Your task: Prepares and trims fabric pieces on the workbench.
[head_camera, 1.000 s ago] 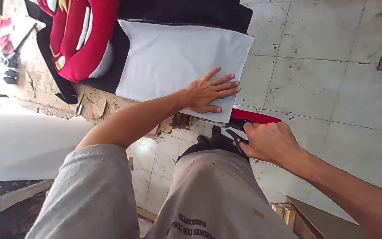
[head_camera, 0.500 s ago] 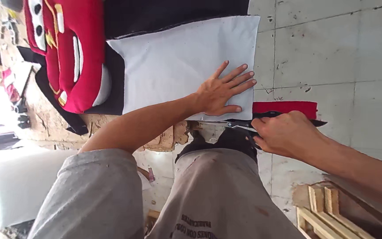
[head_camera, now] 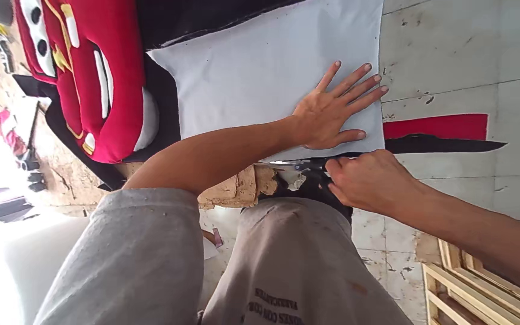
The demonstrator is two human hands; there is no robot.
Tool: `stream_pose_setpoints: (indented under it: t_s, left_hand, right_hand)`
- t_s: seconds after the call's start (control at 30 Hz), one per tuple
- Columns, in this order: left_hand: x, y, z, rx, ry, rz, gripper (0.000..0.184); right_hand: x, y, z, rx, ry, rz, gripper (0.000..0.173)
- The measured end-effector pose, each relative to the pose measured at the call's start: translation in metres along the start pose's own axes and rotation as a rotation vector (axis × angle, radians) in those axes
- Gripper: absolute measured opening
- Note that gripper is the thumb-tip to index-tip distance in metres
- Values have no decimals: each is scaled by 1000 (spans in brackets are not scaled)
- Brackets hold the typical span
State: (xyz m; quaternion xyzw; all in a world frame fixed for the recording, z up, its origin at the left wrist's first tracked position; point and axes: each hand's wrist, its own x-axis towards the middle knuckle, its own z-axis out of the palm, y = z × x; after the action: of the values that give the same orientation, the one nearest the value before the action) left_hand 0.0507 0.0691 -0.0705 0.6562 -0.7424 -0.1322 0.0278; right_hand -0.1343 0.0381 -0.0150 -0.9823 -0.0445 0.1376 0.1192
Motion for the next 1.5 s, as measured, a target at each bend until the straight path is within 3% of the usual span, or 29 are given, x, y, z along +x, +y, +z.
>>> stream_pose_setpoints:
  t_s: [0.17, 0.27, 0.37, 0.47, 0.67, 0.8, 1.23, 1.4, 1.5]
  left_hand:
    - [-1, -3, 1, -74, 86, 43, 82]
    - [-33, -25, -29, -233, 218, 75, 76]
    - [-104, -67, -45, -130, 98, 62, 83]
    - [-147, -90, -22, -59, -28, 43, 86]
    - [-146, -90, -8, -16, -4, 40, 94]
    - [-146, -91, -8, -13, 9, 46, 97]
    - [-146, -91, -9, -19, -5, 51, 97]
    - [-147, -91, -9, -33, 20, 56, 97]
    - [-147, -90, -8, -15, 17, 54, 96]
  right_hand:
    - [31, -32, -1, 20, -47, 25, 25]
    - [39, -36, -4, 23, -127, 105, 30]
    - [40, -43, 0, 28, -169, 127, 41]
    - [42, -45, 6, 1, -85, 109, 43]
    - [52, -55, 3, -37, -63, 36, 30]
    - [62, -67, 1, -26, -87, 39, 37]
    - [118, -124, -1, 99, -140, 40, 33]
    - [152, -163, -9, 262, -177, -35, 27]
    - [180, -212, -9, 383, -121, -200, 22]
